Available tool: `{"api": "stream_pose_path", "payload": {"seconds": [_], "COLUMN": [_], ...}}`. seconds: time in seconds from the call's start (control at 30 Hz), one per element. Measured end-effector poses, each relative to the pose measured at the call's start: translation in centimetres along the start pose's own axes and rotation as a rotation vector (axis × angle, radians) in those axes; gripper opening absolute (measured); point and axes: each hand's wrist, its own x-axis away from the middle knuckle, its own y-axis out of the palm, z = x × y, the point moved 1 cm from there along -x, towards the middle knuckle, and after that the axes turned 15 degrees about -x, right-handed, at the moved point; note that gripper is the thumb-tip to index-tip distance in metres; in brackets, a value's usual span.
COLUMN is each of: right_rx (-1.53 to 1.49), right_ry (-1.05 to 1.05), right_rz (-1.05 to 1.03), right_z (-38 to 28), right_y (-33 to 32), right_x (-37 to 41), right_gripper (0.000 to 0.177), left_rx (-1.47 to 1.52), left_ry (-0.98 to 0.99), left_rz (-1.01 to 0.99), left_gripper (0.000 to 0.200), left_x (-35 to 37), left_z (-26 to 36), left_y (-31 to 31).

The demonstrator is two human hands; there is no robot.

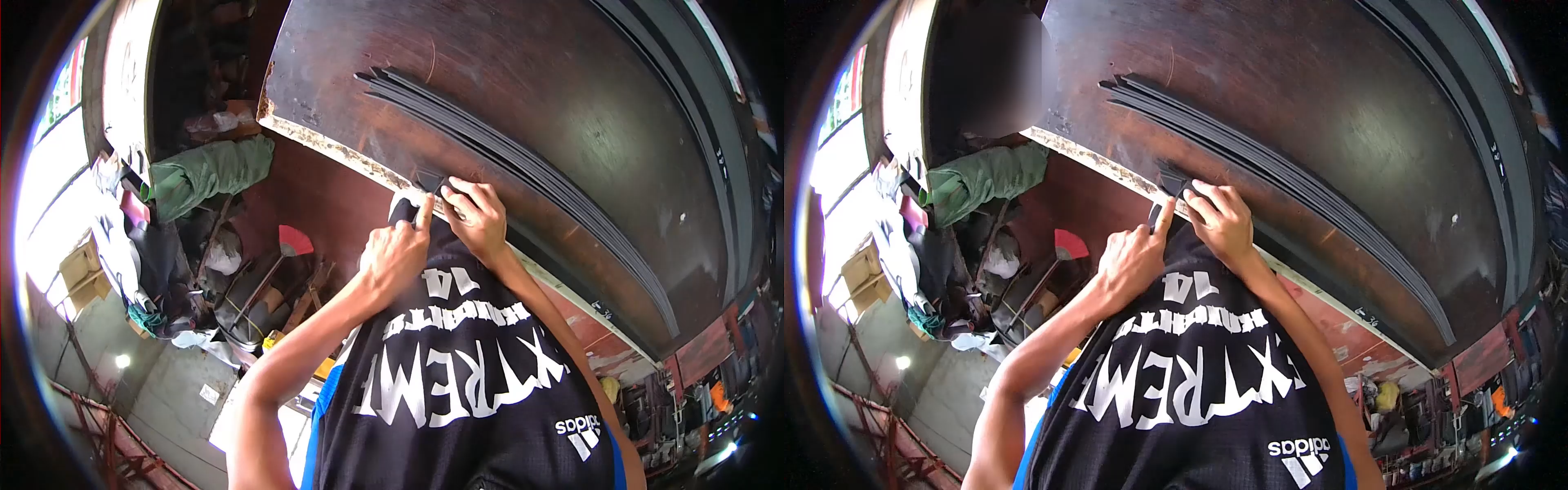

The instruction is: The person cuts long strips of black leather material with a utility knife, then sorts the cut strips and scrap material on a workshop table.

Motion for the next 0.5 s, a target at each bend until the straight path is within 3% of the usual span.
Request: {"api": "stream_pose_path", "payload": {"seconds": [0.37,0.5], "right_rx": [0.063,0.068], "right_ry": [-0.021,-0.049], "right_rz": [-0.009,0.002], "right_z": [-0.5,-0.3], "right_y": [0.0,0.2], "right_x": [-0.2,-0.1], "right_gripper": [0.027,0.026], "left_rx": [0.125,0.198], "left_ry": [0.005,0.091], "left_rz": [0.078,0.195], "left_gripper": [0.087,0.08], "left_x": [1.1,0.2], "left_z": [-2.4,-4.8], "left_y": [4.6,3.9]}}
